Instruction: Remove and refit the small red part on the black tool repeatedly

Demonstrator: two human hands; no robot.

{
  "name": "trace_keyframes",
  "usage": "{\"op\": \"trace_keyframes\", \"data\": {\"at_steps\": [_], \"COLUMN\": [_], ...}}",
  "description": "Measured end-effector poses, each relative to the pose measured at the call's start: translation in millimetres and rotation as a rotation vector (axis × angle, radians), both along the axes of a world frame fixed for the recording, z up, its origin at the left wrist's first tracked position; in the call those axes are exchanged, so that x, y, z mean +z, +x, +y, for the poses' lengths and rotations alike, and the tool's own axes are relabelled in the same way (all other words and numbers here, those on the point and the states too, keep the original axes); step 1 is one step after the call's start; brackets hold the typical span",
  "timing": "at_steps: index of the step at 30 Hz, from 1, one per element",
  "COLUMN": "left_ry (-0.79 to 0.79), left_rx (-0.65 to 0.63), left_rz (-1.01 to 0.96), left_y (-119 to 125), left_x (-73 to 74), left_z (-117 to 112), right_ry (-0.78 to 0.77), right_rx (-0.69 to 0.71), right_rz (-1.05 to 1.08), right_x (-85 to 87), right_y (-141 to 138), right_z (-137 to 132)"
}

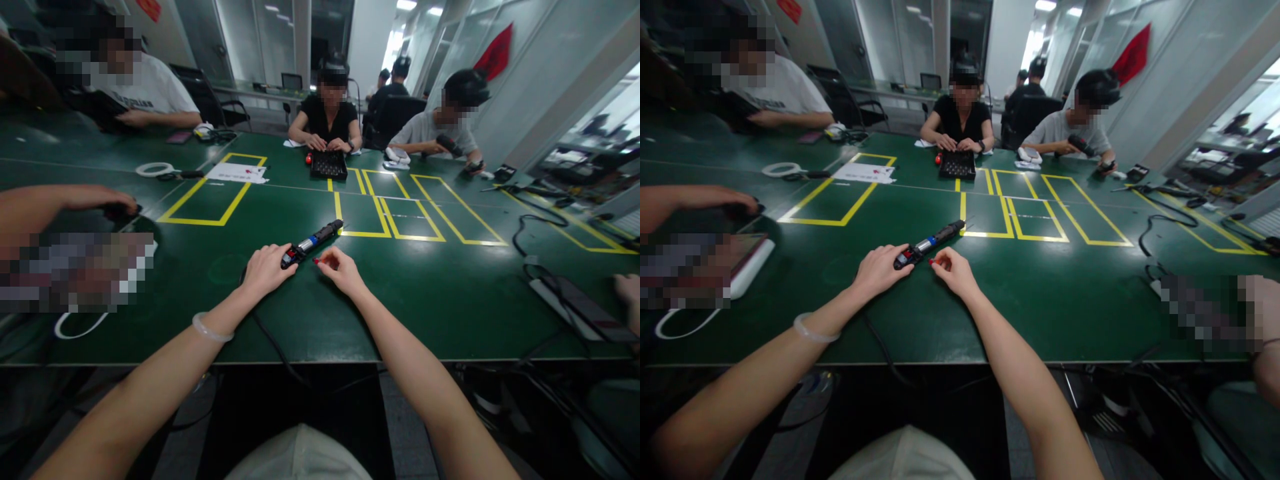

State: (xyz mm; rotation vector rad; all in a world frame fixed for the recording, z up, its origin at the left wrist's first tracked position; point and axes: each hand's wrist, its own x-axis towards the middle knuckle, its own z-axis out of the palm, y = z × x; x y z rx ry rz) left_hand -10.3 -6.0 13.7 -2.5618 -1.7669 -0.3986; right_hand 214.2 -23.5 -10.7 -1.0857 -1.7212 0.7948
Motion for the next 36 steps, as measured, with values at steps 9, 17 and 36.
{"op": "trace_keyframes", "data": {"at_steps": [9, 17, 36], "left_ry": [0.01, 0.029, 0.047], "left_rx": [-0.049, -0.065, -0.07], "left_rz": [-0.041, -0.043, -0.031], "left_y": [12, 12, 12], "left_x": [-2.3, -2.3, -3.6], "left_z": [-16, -17, -16], "right_ry": [0.061, 0.064, 0.081], "right_rx": [0.002, -0.018, -0.018], "right_rz": [-0.133, -0.231, -0.236], "right_x": [-4.2, -12.4, -11.0], "right_y": [0, 2, 2], "right_z": [2, 6, 5]}}
